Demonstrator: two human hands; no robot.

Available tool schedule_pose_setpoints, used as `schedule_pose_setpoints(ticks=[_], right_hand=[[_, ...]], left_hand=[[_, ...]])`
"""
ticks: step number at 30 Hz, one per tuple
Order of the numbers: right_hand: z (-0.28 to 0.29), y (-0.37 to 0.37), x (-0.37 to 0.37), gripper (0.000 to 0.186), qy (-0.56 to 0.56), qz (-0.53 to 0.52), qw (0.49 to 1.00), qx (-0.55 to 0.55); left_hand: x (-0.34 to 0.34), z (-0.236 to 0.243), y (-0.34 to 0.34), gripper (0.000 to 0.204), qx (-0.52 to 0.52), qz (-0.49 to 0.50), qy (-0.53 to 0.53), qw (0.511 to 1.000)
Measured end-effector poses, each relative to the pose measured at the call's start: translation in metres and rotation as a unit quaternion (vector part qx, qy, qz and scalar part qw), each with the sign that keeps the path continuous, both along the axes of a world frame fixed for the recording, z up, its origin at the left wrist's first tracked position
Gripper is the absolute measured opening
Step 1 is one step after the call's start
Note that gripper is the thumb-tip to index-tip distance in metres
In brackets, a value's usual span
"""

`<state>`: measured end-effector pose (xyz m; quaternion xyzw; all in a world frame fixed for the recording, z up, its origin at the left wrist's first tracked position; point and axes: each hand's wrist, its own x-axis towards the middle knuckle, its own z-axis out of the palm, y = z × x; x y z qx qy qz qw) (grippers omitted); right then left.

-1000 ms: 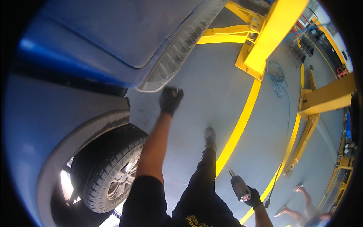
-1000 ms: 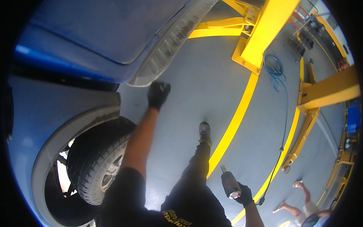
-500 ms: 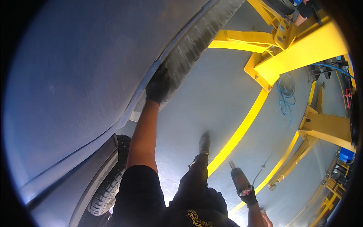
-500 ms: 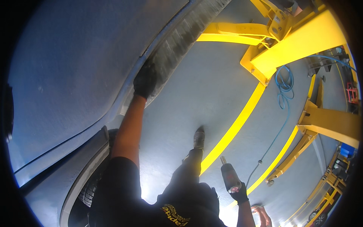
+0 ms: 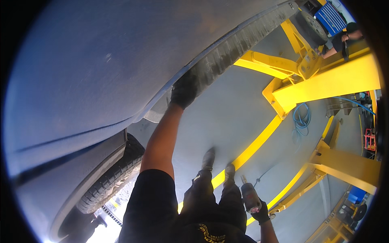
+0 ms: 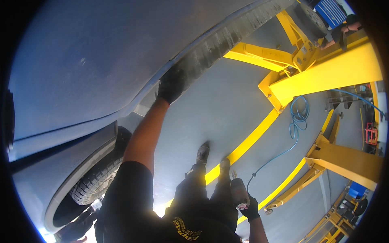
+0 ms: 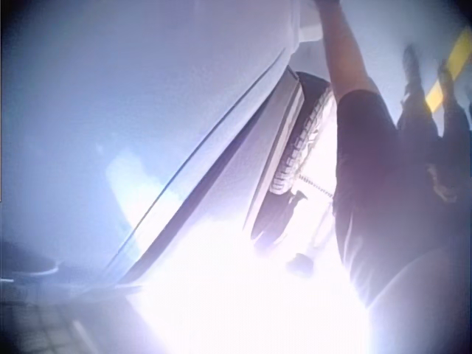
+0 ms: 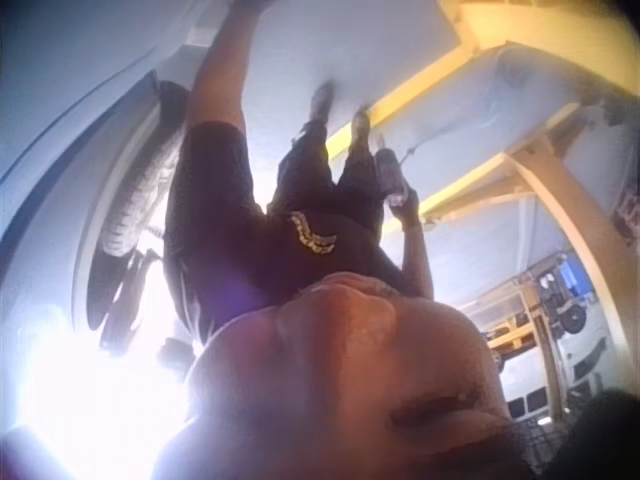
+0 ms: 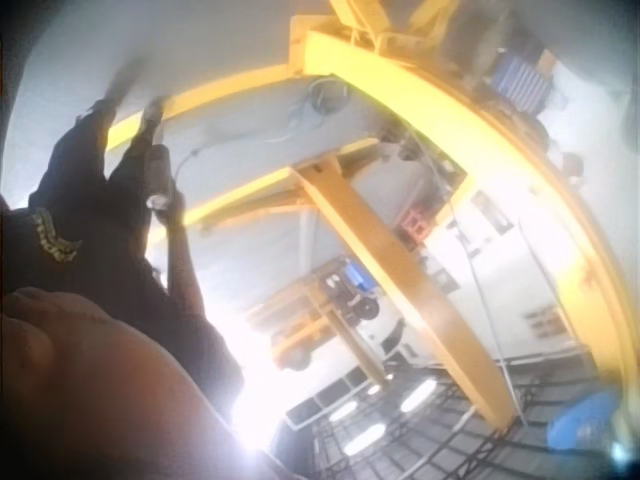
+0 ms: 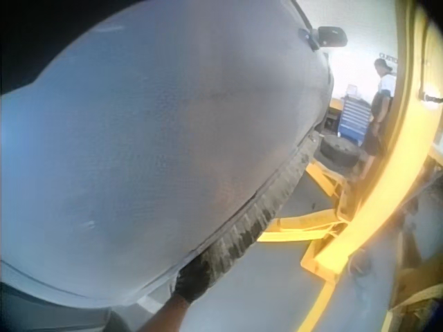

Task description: The person removes lug nuts from a vehicle's wheels using a pneumatic impact wrench. They work on multiple wheels, detaching the nuts and placing them on the vehicle's running board.

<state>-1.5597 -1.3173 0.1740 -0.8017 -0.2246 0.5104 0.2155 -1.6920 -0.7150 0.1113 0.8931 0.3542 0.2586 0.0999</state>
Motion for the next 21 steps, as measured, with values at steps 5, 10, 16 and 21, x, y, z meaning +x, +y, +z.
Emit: schedule_pose_setpoints(ticks=[5, 10, 16, 21], right_hand=[[0.013, 0.005, 0.031, 0.042, -0.092, 0.156, 0.979, 0.098], [0.001, 0.005, 0.068, 0.046, -0.124, 0.234, 0.959, 0.104], [-0.02, -0.014, 0.105, 0.055, -0.155, 0.273, 0.946, 0.08], [-0.079, -0.084, 0.14, 0.054, -0.08, 0.119, 0.988, 0.062]], left_hand=[[-0.029, -0.017, -0.061, 0.047, 0.105, 0.05, 0.106, 0.988], [-0.102, -0.001, -0.18, 0.053, -0.003, 0.031, 0.249, 0.968], [-0.01, -0.033, -0.127, 0.055, 0.006, 0.062, 0.158, 0.986], [0.017, -0.102, -0.025, 0.051, 0.187, 0.151, 0.118, 0.963]])
